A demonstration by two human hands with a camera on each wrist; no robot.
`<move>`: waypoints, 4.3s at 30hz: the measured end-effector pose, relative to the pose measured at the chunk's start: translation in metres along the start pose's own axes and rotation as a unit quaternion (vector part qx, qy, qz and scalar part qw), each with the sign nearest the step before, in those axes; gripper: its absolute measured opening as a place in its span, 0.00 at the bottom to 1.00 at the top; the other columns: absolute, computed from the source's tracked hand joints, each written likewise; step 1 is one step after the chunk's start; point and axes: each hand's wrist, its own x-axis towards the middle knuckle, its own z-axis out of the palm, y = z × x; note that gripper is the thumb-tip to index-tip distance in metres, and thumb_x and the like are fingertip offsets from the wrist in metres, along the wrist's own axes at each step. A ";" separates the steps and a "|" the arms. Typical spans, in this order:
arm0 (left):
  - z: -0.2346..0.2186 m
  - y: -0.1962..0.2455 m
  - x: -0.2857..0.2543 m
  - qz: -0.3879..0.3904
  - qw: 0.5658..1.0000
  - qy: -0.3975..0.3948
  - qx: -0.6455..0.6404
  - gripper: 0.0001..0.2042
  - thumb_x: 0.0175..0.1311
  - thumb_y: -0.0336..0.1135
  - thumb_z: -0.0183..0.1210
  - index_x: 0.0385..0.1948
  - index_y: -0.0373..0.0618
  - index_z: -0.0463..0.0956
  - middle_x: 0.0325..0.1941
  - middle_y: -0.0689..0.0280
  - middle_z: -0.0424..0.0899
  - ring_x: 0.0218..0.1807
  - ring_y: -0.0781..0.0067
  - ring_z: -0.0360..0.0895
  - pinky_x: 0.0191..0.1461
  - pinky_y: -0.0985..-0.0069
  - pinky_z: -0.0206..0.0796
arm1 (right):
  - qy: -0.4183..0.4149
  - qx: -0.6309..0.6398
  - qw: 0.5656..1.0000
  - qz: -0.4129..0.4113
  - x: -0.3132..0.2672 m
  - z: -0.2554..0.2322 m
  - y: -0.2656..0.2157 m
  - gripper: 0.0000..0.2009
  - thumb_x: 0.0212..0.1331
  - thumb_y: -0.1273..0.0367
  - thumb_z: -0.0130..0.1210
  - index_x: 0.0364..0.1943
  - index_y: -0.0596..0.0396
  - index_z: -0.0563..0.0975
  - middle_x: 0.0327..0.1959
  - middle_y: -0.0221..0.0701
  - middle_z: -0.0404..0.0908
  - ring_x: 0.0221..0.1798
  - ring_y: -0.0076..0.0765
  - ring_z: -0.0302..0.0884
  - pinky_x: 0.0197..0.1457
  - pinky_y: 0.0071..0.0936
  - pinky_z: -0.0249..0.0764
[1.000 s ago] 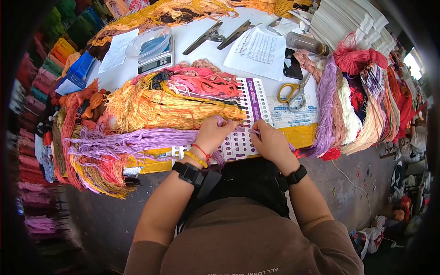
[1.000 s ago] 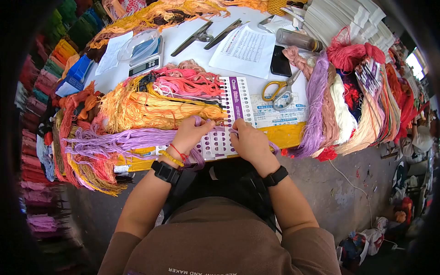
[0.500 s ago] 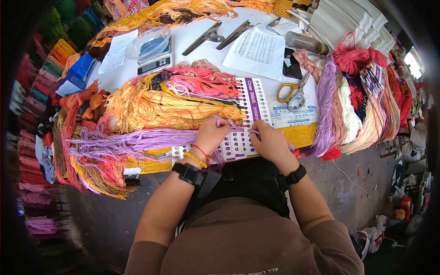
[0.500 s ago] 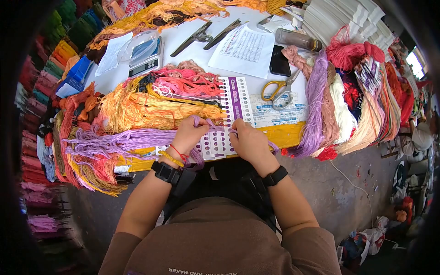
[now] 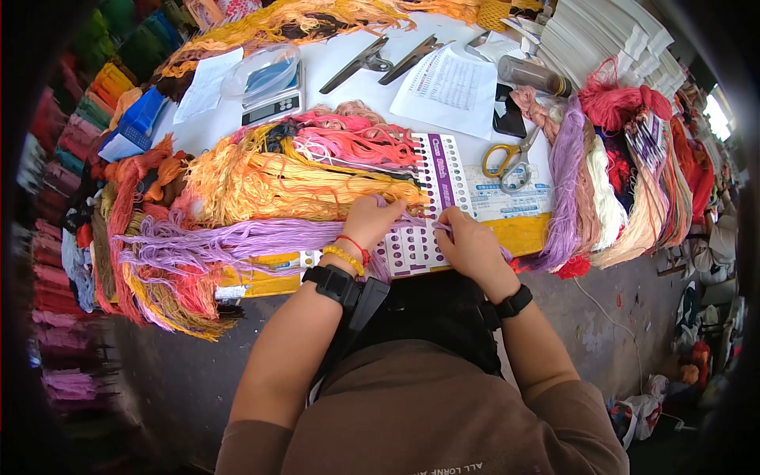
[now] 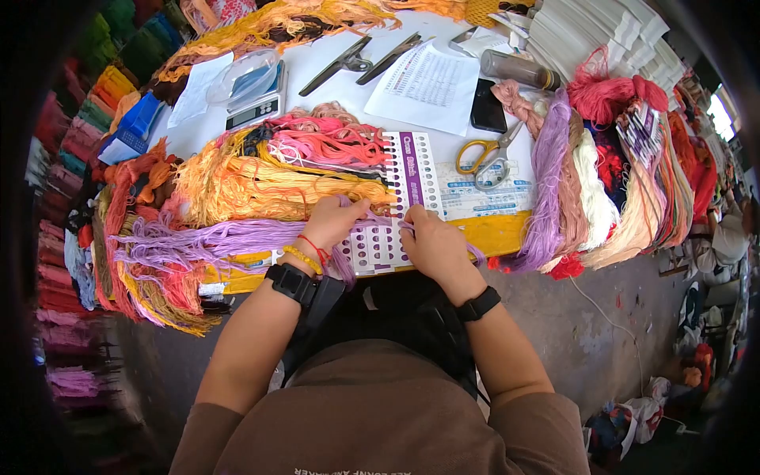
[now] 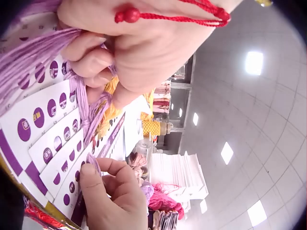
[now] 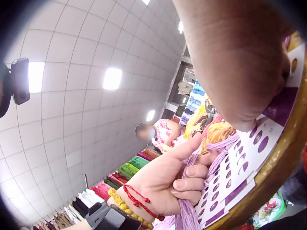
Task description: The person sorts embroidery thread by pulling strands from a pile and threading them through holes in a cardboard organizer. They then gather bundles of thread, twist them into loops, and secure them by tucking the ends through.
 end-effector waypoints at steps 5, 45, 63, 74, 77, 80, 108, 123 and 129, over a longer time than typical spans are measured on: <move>-0.004 0.009 -0.007 0.013 0.999 -0.005 0.043 0.19 0.50 0.43 0.58 0.21 0.28 0.74 0.17 0.57 0.75 0.20 0.66 0.72 0.27 0.72 0.63 | -0.005 0.003 1.000 0.009 -0.001 -0.003 -0.002 0.10 0.53 0.63 0.51 0.36 0.51 0.71 0.31 0.39 0.78 0.32 0.48 0.76 0.34 0.40 0.72; 0.026 0.027 -0.060 -0.132 0.904 -0.154 -0.377 0.16 0.62 0.42 0.52 0.40 0.37 0.75 0.23 0.73 0.74 0.22 0.87 0.66 0.20 0.89 0.48 | 0.042 -0.081 0.995 -0.037 -0.009 -0.008 -0.017 0.26 0.39 0.51 0.61 0.42 0.50 0.70 0.31 0.39 0.72 0.26 0.46 0.77 0.26 0.39 0.72; -0.087 0.013 -0.089 -0.119 0.826 -0.037 -0.549 0.13 0.62 0.37 0.48 0.16 0.53 0.60 0.13 0.77 0.57 0.12 0.86 0.49 0.15 0.85 0.41 | -0.028 -0.088 0.996 -0.018 -0.002 -0.012 -0.010 0.22 0.42 0.53 0.57 0.42 0.44 0.71 0.31 0.38 0.72 0.29 0.48 0.76 0.33 0.40 0.73; -0.273 0.016 -0.133 0.059 0.844 0.480 -0.232 0.11 0.66 0.44 0.44 0.29 0.50 0.71 0.23 0.76 0.71 0.17 0.89 0.55 0.15 0.89 0.40 | -0.045 -0.047 0.998 -0.007 -0.001 -0.016 -0.010 0.21 0.45 0.52 0.57 0.41 0.46 0.71 0.34 0.39 0.74 0.32 0.47 0.77 0.36 0.40 0.73; -0.256 -0.001 -0.148 0.076 0.905 0.322 -0.266 0.12 0.66 0.45 0.44 0.32 0.48 0.72 0.24 0.75 0.73 0.15 0.89 0.54 0.15 0.89 0.40 | -0.031 -0.024 0.999 -0.011 0.000 -0.012 -0.003 0.19 0.47 0.54 0.56 0.41 0.47 0.71 0.32 0.37 0.75 0.31 0.44 0.78 0.34 0.38 0.72; -0.205 0.002 -0.152 -0.002 0.917 0.224 -0.329 0.14 0.68 0.43 0.42 0.32 0.45 0.72 0.20 0.73 0.70 0.12 0.87 0.53 0.14 0.86 0.41 | -0.030 0.026 0.999 0.007 -0.002 -0.016 -0.013 0.15 0.48 0.58 0.56 0.38 0.49 0.72 0.28 0.34 0.76 0.29 0.41 0.77 0.32 0.35 0.71; -0.220 -0.103 -0.222 -0.060 0.861 0.406 -0.300 0.11 0.66 0.43 0.45 0.30 0.49 0.71 0.23 0.75 0.72 0.21 0.88 0.64 0.19 0.91 0.49 | 0.112 0.320 0.940 0.026 0.017 -0.083 0.063 0.06 0.54 0.71 0.53 0.33 0.59 0.76 0.20 0.30 0.75 0.23 0.21 0.70 0.28 0.23 0.68; -0.156 0.015 -0.221 -0.076 0.841 0.154 -0.513 0.09 0.68 0.36 0.45 0.27 0.45 0.65 0.10 0.77 0.48 0.12 0.87 0.43 0.14 0.86 0.38 | 0.292 -0.195 0.909 0.222 0.136 -0.157 0.220 0.23 0.46 0.65 0.52 0.49 0.55 0.64 0.49 0.47 0.70 0.48 0.55 0.71 0.49 0.43 0.69; -0.147 0.031 -0.222 -0.065 0.866 0.223 -0.443 0.11 0.67 0.39 0.46 0.31 0.41 0.67 0.11 0.77 0.48 0.12 0.87 0.44 0.14 0.86 0.37 | 0.334 -0.088 0.916 0.202 0.143 -0.152 0.221 0.18 0.47 0.71 0.51 0.46 0.58 0.66 0.45 0.47 0.72 0.47 0.51 0.71 0.50 0.39 0.67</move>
